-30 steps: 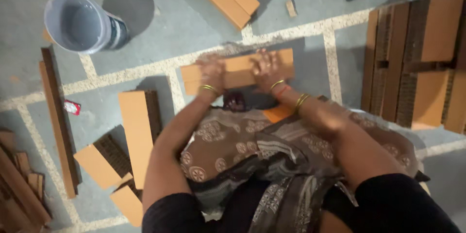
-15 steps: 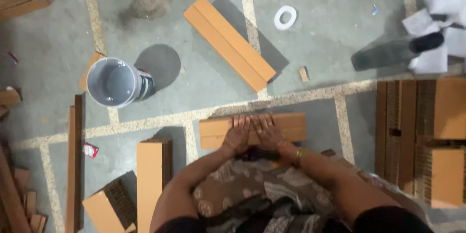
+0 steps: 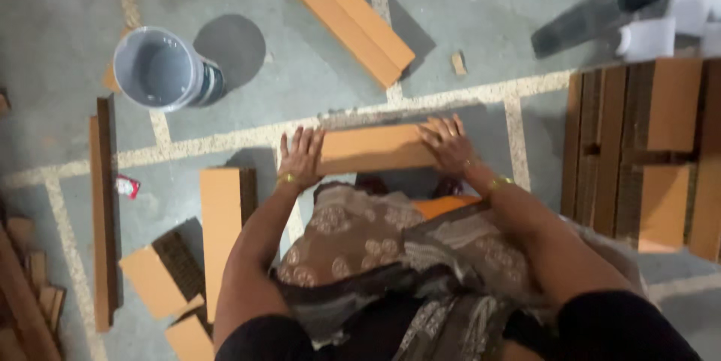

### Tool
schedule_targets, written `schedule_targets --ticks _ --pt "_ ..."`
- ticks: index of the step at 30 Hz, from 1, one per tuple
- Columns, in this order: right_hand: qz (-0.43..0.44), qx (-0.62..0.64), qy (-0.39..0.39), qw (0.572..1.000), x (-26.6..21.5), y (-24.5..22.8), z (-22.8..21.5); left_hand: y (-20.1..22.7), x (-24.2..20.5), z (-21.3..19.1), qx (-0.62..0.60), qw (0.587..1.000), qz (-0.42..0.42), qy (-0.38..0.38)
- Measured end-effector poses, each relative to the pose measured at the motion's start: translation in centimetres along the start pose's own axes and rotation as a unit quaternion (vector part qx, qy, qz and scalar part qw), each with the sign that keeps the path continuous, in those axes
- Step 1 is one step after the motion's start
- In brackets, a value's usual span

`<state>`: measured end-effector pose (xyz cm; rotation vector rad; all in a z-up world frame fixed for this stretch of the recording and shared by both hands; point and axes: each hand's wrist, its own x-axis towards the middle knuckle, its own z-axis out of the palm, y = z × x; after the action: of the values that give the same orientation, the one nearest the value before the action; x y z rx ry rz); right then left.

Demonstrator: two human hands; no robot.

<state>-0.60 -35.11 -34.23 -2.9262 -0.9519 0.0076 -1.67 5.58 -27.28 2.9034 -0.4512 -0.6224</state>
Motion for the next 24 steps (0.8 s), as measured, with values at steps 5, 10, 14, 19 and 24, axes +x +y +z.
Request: schedule_targets --ticks 5,10,14,19,24 --pt "0.008 0.031 -0.149 0.988 0.8 0.4 -2.8 -1.4 1.9 3.5 0.024 0.999 0.008 -0.030" --pt "-0.018 0.045 -0.071 0.996 1.2 0.8 -2.6 -2.4 3.1 4.2 0.040 0.996 0.014 -0.072" --pt "-0.038 -0.070 -0.003 0.997 -0.2 0.8 -0.9 -1.9 2.2 3.9 0.017 0.998 0.018 -0.059" --pt "-0.042 0.049 0.077 0.995 -1.8 0.9 1.6 -0.1 0.1 1.4 0.048 0.992 -0.031 -0.113" --pt "0.041 0.110 0.043 0.992 -2.2 2.0 3.1 0.4 -0.6 1.0 -0.116 0.989 -0.086 -0.034"
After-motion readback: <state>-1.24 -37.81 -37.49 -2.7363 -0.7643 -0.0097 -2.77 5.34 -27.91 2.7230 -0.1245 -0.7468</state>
